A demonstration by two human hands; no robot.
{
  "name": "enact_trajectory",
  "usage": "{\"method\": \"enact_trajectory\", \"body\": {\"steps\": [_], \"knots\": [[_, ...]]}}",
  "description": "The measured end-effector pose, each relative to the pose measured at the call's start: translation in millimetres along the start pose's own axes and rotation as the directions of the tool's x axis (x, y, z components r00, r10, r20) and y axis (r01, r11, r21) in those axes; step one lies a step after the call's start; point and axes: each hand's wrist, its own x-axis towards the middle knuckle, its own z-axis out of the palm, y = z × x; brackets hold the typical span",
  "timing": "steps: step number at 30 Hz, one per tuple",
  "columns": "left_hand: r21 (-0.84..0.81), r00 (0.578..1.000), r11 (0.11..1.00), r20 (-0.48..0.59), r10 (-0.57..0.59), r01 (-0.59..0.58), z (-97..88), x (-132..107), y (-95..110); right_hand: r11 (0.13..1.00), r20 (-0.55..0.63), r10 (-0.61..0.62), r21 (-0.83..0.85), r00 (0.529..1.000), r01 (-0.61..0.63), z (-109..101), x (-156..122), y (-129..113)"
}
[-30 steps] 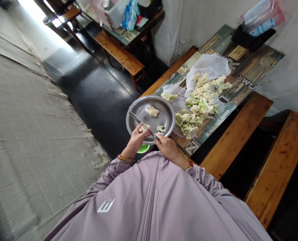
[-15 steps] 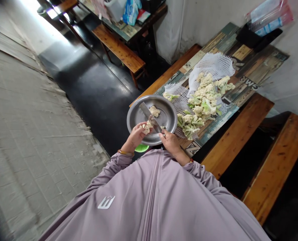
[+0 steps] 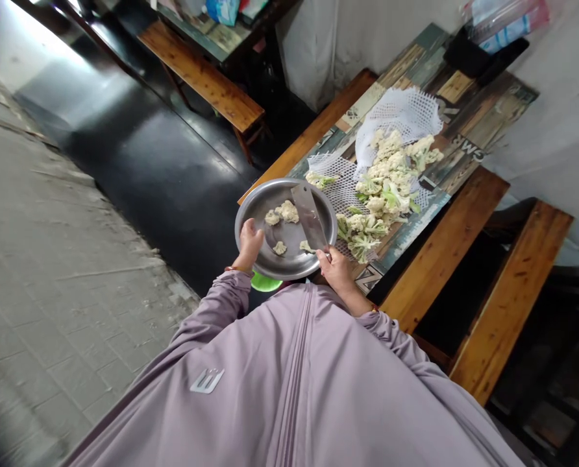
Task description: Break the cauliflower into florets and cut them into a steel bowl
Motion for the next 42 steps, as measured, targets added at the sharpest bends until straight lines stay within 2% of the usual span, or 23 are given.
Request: {"method": "enact_trajectory", "body": {"steps": [2, 4, 10, 15, 17, 19, 21, 23, 27, 35, 38, 42], "knots": [[0.217, 0.998, 0.976, 0.055, -0.029, 0.016, 5.3, -6, -2, 1.0, 0.003, 0.008, 0.018, 1.0, -0.008, 0, 0, 1], [0.296, 0.988, 0.955, 0.141, -0.067, 0.023, 14.2, -12, -4, 0.999, 0.006, 0.022, 0.033, 1.0, -0.023, 1, 0, 0], [0.224, 0.956, 0.973, 0.267, -0.12, 0.059, 37.4, -20, -10, 0.999, 0.005, 0.024, 0.045, 1.0, -0.024, -4, -2, -4], [0.011, 0.923, 0.995, 0.372, -0.1, 0.104, 27.9, -25, -2, 0.997, -0.004, 0.013, 0.071, 1.0, -0.013, -11, -7, -5], [-0.139, 0.904, 0.979, 0.421, -0.078, 0.149, 19.8, -32, 7, 0.995, -0.001, 0.017, 0.094, 1.0, -0.017, -13, -9, -8], [-0.382, 0.875, 0.891, 0.483, -0.034, 0.246, 12.0, -41, 20, 0.993, 0.003, 0.018, 0.115, 1.0, -0.018, -14, -11, -12], [-0.597, 0.854, 0.729, 0.519, 0.031, 0.336, 5.3, -51, 35, 0.992, 0.009, 0.005, 0.128, 1.0, -0.007, -15, -13, -16], [-0.7, 0.859, 0.62, 0.506, 0.08, 0.355, -0.4, -61, 49, 0.991, 0.021, -0.015, 0.134, 1.0, 0.012, -14, -15, -20], [-0.775, 0.88, 0.537, 0.46, 0.118, 0.333, -11.2, -77, 70, 0.987, 0.043, -0.054, 0.151, 0.998, 0.047, -13, -24, -29], [-0.821, 0.925, 0.498, 0.369, 0.092, 0.278, -23.5, -99, 76, 0.975, 0.13, -0.199, 0.13, 0.971, 0.182, -20, -43, -51], [-0.812, 0.928, 0.518, 0.363, 0.088, 0.268, -26.4, -105, 76, 0.964, 0.157, -0.266, 0.048, 0.951, 0.262, -24, -48, -59], [-0.804, 0.948, 0.561, 0.302, 0.103, 0.195, -30.9, -112, 80, 0.942, 0.168, -0.317, -0.062, 0.934, 0.33, -28, -53, -62]]}}
